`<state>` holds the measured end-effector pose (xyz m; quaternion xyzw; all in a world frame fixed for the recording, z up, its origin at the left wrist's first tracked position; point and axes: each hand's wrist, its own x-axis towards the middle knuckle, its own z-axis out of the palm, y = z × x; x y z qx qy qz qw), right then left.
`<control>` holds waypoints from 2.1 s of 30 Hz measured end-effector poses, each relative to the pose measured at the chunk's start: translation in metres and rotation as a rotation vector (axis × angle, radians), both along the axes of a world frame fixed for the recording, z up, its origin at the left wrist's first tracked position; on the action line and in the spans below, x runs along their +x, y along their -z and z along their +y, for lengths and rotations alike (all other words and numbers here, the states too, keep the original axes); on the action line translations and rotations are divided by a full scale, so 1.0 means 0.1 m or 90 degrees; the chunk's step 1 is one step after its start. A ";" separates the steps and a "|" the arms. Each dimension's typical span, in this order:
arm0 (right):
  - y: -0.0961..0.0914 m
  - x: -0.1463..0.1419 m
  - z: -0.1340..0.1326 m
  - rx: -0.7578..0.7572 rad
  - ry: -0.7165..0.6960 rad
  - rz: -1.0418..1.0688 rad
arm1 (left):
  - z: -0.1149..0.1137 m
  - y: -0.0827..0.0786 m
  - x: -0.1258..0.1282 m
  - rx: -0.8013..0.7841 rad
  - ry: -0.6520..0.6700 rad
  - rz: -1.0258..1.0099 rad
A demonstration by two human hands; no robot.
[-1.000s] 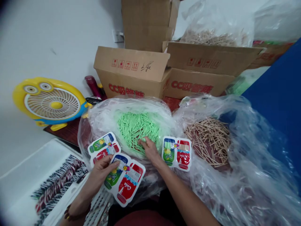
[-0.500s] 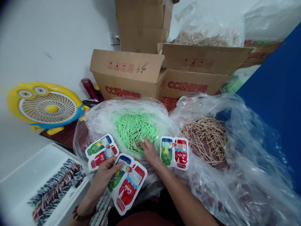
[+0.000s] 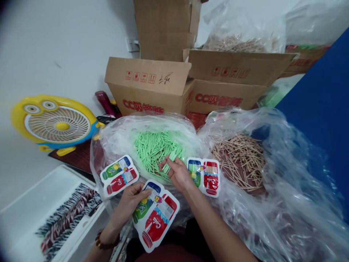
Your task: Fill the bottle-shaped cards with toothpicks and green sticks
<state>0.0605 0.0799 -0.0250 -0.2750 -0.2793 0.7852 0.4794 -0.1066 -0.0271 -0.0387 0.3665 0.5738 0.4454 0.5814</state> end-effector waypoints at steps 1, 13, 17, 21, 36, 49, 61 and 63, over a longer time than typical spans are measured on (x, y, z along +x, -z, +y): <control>-0.01 0.00 -0.03 0.017 -0.008 -0.010 | 0.01 0.00 0.00 -0.003 0.007 -0.003; -0.06 0.03 -0.19 0.090 0.075 -0.134 | 0.07 -0.08 -0.01 -0.012 0.094 -0.001; -0.16 -0.01 -0.29 0.061 0.087 -0.060 | 0.07 -0.07 0.00 0.028 0.121 0.027; -0.21 -0.05 -0.41 0.064 0.078 -0.065 | 0.09 -0.08 0.04 0.056 0.137 0.040; -0.12 0.03 -0.58 0.052 -0.001 -0.134 | 0.22 -0.07 0.16 0.063 0.111 -0.025; -0.49 0.16 -0.07 0.401 -0.081 -0.444 | 0.56 -0.19 0.09 0.088 0.098 -0.121; -0.58 0.43 -0.02 0.590 -0.179 -0.674 | 0.68 -0.06 0.09 0.177 0.039 -0.128; -0.61 0.47 0.00 0.551 -0.164 -0.711 | 0.67 -0.10 0.09 0.188 0.032 -0.147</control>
